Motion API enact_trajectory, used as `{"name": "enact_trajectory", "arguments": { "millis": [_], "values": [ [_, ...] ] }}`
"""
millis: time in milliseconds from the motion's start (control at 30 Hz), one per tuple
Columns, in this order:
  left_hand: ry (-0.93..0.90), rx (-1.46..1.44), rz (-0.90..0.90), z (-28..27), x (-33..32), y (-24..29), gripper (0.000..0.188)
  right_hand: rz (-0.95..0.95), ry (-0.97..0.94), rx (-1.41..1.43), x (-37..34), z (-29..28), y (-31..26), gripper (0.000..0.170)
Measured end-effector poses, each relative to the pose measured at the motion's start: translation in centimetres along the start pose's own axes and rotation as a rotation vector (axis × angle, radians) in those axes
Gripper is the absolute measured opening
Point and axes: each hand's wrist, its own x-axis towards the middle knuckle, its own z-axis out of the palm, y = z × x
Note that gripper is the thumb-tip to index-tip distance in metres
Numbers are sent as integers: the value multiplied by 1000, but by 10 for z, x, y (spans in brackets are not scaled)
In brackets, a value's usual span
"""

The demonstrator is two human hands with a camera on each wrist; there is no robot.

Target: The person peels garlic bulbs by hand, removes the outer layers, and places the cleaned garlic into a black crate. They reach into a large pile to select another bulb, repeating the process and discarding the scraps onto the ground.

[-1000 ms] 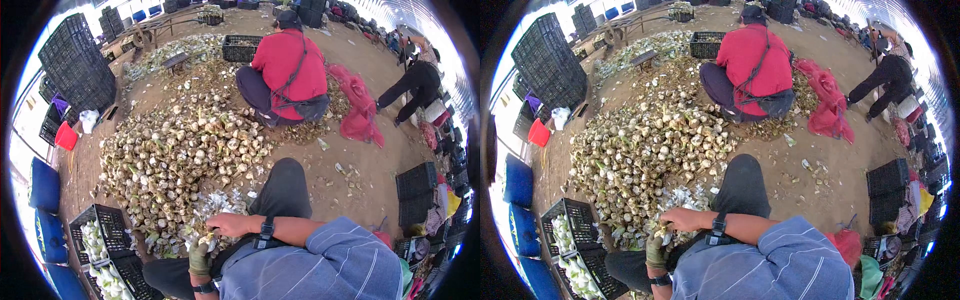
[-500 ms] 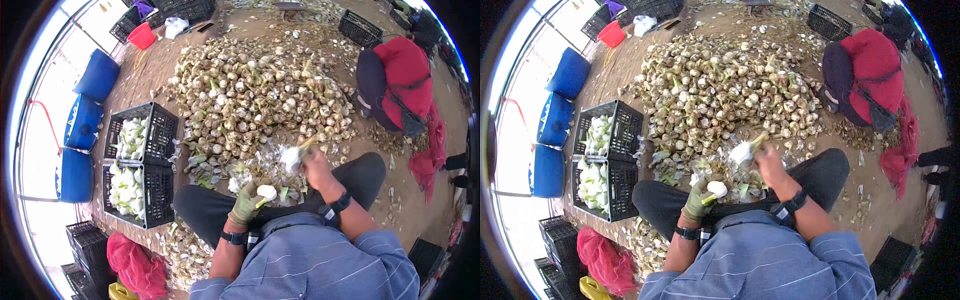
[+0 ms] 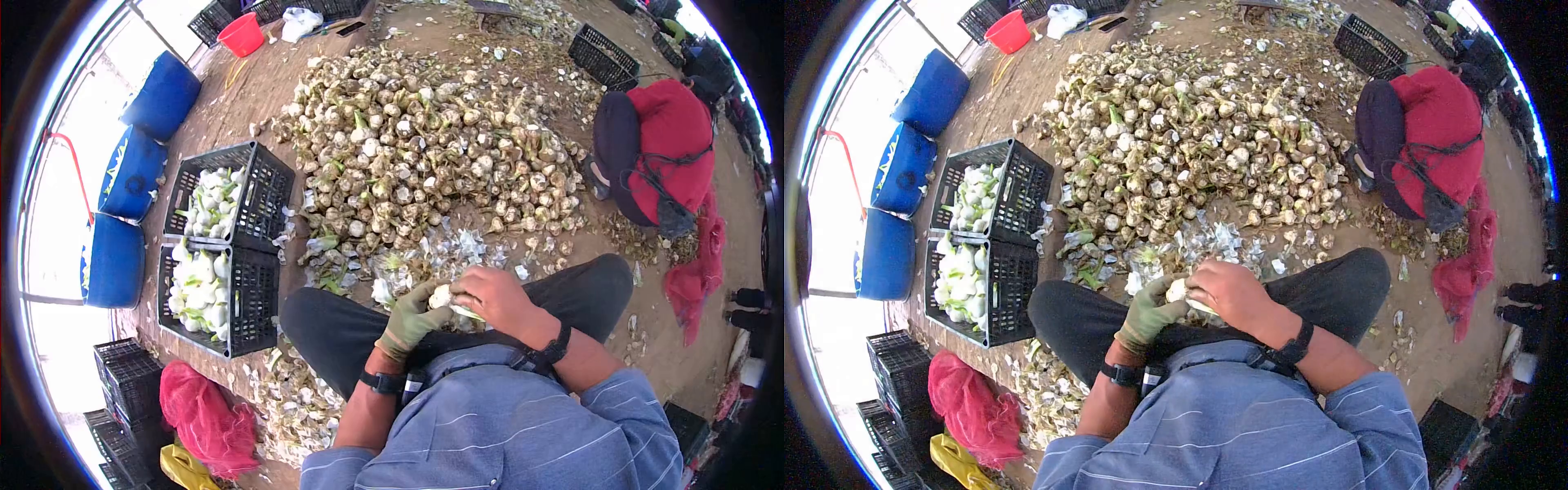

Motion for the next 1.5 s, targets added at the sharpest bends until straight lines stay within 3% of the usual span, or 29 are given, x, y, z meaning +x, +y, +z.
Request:
{"name": "enact_trajectory", "arguments": {
  "millis": [267, 367, 467, 500, 600, 733, 867, 900, 1100, 1300, 1433, 1500],
  "values": [
    [3, 349, -34, 1, -6, 8, 44, -101, -75, -244, -4, 22, 3, 15],
    [-51, 43, -110, -4, -5, -1, 46, 60, -127, -120, 4, 13, 2, 13],
    [2, -126, -28, -3, -2, -3, 49, 408, -178, 240, 6, 10, -1, 18],
    [7, -165, 6, -3, -2, -1, 47, 437, -211, 256, 4, 12, 7, 21],
    [36, -183, -13, -4, -2, -5, 43, 700, -60, 745, -3, 18, 15, 18],
    [29, -179, -85, -3, -6, 6, 43, 687, 109, 873, -4, 9, 33, 18],
    [52, -139, -38, -3, -3, -3, 43, 140, -2, 178, 0, 6, -3, 23],
    [61, -105, -30, -4, -3, -2, 43, 168, -9, 251, -3, 9, 0, 24],
    [66, -98, -25, -4, -6, 2, 46, 120, -1, -10, 0, 12, -9, 16],
    [51, -99, -124, -3, -4, 0, 43, 121, -72, -85, -3, 19, 0, 16],
    [9, 49, -26, -1, -4, 3, 48, 294, 178, -50, 2, 13, 30, 17],
    [40, 74, 9, 2, -4, 2, 47, 490, 149, 190, -4, 9, 45, 19]
  ]
}}
